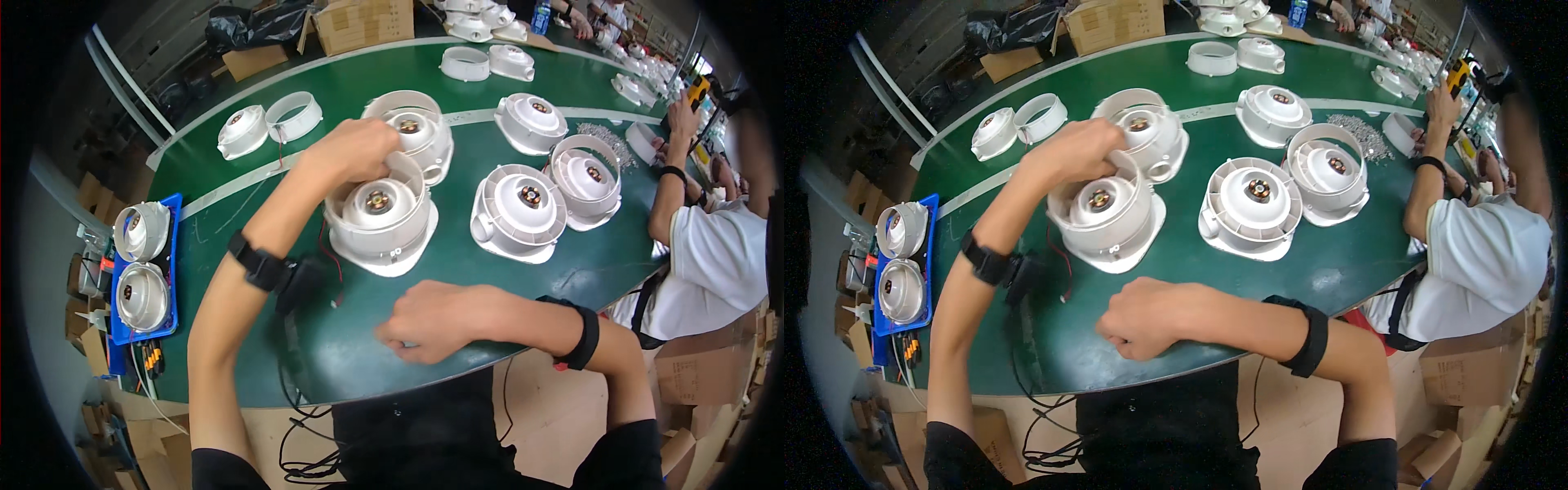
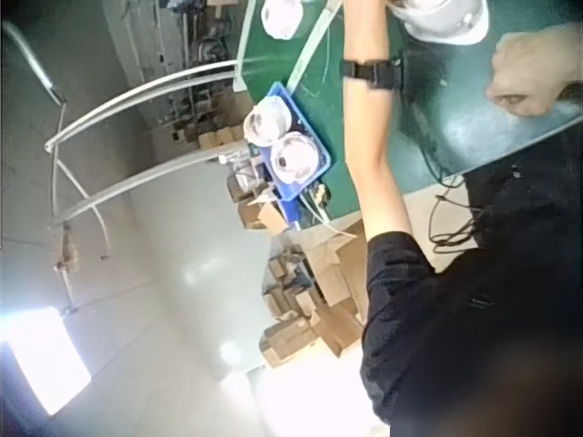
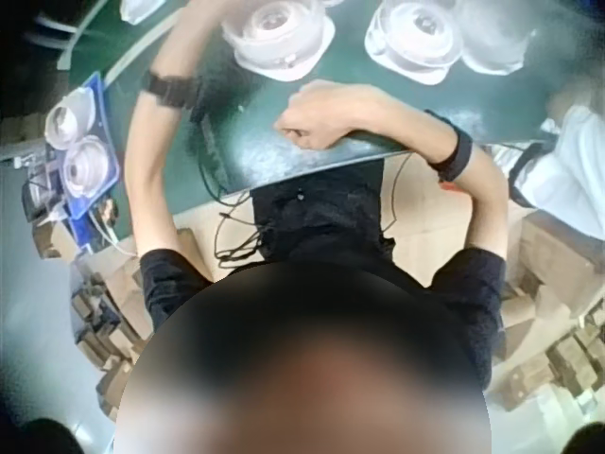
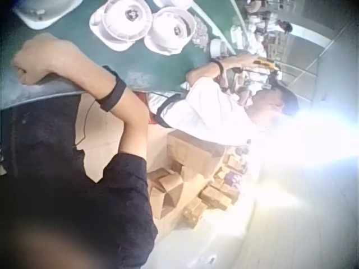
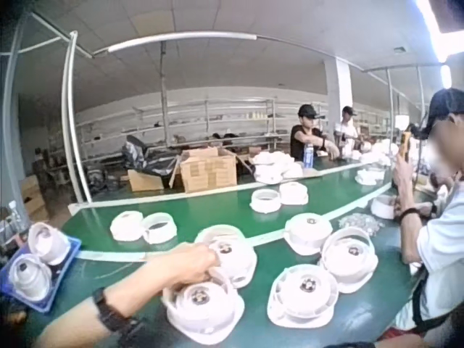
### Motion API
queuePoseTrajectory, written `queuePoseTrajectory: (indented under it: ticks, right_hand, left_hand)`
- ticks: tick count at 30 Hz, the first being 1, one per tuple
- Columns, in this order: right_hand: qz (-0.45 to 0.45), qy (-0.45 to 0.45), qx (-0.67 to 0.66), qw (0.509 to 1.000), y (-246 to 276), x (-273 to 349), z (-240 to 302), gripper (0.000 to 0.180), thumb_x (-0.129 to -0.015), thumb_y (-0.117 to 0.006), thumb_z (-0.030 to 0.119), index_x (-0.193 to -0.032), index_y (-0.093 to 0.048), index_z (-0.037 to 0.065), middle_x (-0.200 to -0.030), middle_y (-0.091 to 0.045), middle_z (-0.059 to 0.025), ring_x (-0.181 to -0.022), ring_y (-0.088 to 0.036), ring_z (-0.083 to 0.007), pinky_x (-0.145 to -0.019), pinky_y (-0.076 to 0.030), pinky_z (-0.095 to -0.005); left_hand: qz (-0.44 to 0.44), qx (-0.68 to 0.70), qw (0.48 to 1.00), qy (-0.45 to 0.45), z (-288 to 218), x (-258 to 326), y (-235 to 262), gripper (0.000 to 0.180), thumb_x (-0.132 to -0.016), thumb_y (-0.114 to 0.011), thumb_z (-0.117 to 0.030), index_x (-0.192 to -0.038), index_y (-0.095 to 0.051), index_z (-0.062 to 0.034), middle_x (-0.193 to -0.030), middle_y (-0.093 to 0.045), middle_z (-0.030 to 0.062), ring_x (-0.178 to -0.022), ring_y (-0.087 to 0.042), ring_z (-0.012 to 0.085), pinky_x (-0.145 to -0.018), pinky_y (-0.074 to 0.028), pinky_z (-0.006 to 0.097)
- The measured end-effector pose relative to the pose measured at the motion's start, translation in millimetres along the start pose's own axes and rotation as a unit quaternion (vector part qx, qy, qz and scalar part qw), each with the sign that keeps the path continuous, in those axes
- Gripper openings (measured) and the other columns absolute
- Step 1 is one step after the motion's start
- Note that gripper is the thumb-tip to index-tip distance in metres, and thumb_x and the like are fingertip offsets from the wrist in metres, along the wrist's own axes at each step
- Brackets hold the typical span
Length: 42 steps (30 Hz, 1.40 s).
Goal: The person assembles white plastic fan housings on a green workbench. They pick up the housing parts, insert internal components, and connect red and black wires. The person repeatedly handles the units, aligning and snapping the plastic pieces together. Finished units are placed on the table.
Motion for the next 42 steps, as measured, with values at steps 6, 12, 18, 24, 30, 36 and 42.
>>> queuePoseTrajectory:
  ticks: [6, 12, 18, 24, 30, 36, 42]
  right_hand:
    - [-0.005, -0.02, -0.016, 1.0, 5.8, -1.5, -6.5, 0.012, -0.081, -0.058, 0.018, -0.084, -0.059, 0.007, -0.068, -0.064, -0.014, -0.067, -0.063, -0.0373, -0.062, -0.048, -0.0476]
    - [-0.002, -0.021, -0.018, 1.0, -0.4, -6.2, -8.9, 0.014, -0.085, -0.059, 0.022, -0.088, -0.058, 0.009, -0.067, -0.062, -0.0107, -0.065, -0.062, -0.0338, -0.058, -0.046, -0.046]
    - [0.041, -0.037, -0.043, 0.998, 9.1, -7.1, 2.9, 0.01, -0.084, -0.061, 0.019, -0.086, -0.06, 0.009, -0.062, -0.061, -0.0114, -0.061, -0.061, -0.0329, -0.056, -0.045, -0.0441]
    - [0.086, -0.029, -0.104, 0.99, 11.1, -12.8, -8.8, 0.006, -0.085, -0.06, 0.016, -0.087, -0.06, 0.01, -0.055, -0.058, -0.0051, -0.051, -0.058, -0.0254, -0.051, -0.042, -0.0387]
    - [0.153, -0.113, -0.229, 0.955, 10.7, -22.0, -27.3, 0.016, -0.092, -0.051, 0.017, -0.098, -0.06, 0.006, -0.065, -0.069, -0.0046, -0.057, -0.065, -0.0162, -0.058, -0.05, -0.0296]
    - [0.155, -0.144, -0.284, 0.935, 5.8, -24.3, -35.8, 0.021, -0.095, -0.048, 0.017, -0.103, -0.06, 0.002, -0.068, -0.07, -0.0083, -0.057, -0.065, -0.0143, -0.058, -0.052, -0.0289]
    - [0.164, -0.163, -0.317, 0.92, 2.4, -25.2, -38.1, 0.021, -0.096, -0.048, 0.017, -0.105, -0.059, 0.002, -0.067, -0.069, -0.0103, -0.054, -0.065, -0.0151, -0.054, -0.051, -0.0279]
  left_hand:
    - [-0.01, 0.048, 0.998, -0.037, -15.6, -60.1, -0.2, 0.036, -0.069, -0.067, -0.004, -0.105, -0.068, -0.0051, -0.1, -0.067, 0.0198, -0.099, -0.064, 0.0365, -0.084, -0.053, 0.044]
    - [-0.203, 0.04, 0.973, -0.107, 1.9, -8.5, 43.9, 0.051, -0.074, -0.065, -0.001, -0.124, -0.059, -0.0106, -0.127, -0.053, 0.0137, -0.122, -0.047, 0.033, -0.103, -0.043, 0.042]
    - [-0.218, -0.025, 0.975, -0.029, 35.6, 170.8, 62.9, 0.039, -0.078, -0.057, 0.001, -0.115, -0.06, -0.0074, -0.12, -0.056, 0.014, -0.117, -0.052, 0.0326, -0.099, -0.045, 0.043]
    - [-0.015, -0.075, 0.93, 0.359, 175.5, 383.0, 68.1, 0.054, -0.076, -0.063, 0.0, -0.129, -0.054, -0.0044, -0.132, -0.055, 0.0173, -0.126, -0.049, 0.0335, -0.107, -0.04, 0.041]
    - [0.041, -0.038, 0.903, 0.427, 251.3, 434.2, 31.1, 0.059, -0.072, -0.07, -0.004, -0.13, -0.055, -0.0044, -0.127, -0.06, 0.0181, -0.119, -0.056, 0.0336, -0.103, -0.044, 0.039]
    - [0.06, -0.021, 0.889, 0.453, 294.2, 456.1, 30.4, 0.047, -0.068, -0.065, 0.005, -0.114, -0.067, -0.0046, -0.115, -0.068, 0.0153, -0.107, -0.064, 0.0313, -0.095, -0.049, 0.038]
    - [0.107, -0.094, 0.898, 0.416, 311.8, 446.0, 23.1, 0.045, -0.064, -0.073, -0.003, -0.109, -0.071, -0.0097, -0.102, -0.071, 0.0148, -0.096, -0.067, 0.0307, -0.083, -0.053, 0.038]
Point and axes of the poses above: each hand's wrist, its own x-axis away from the middle knuckle, its own y-axis out of the back of the hand, z = x × y, the point moved 9 cm from there along -x, towards the middle knuckle
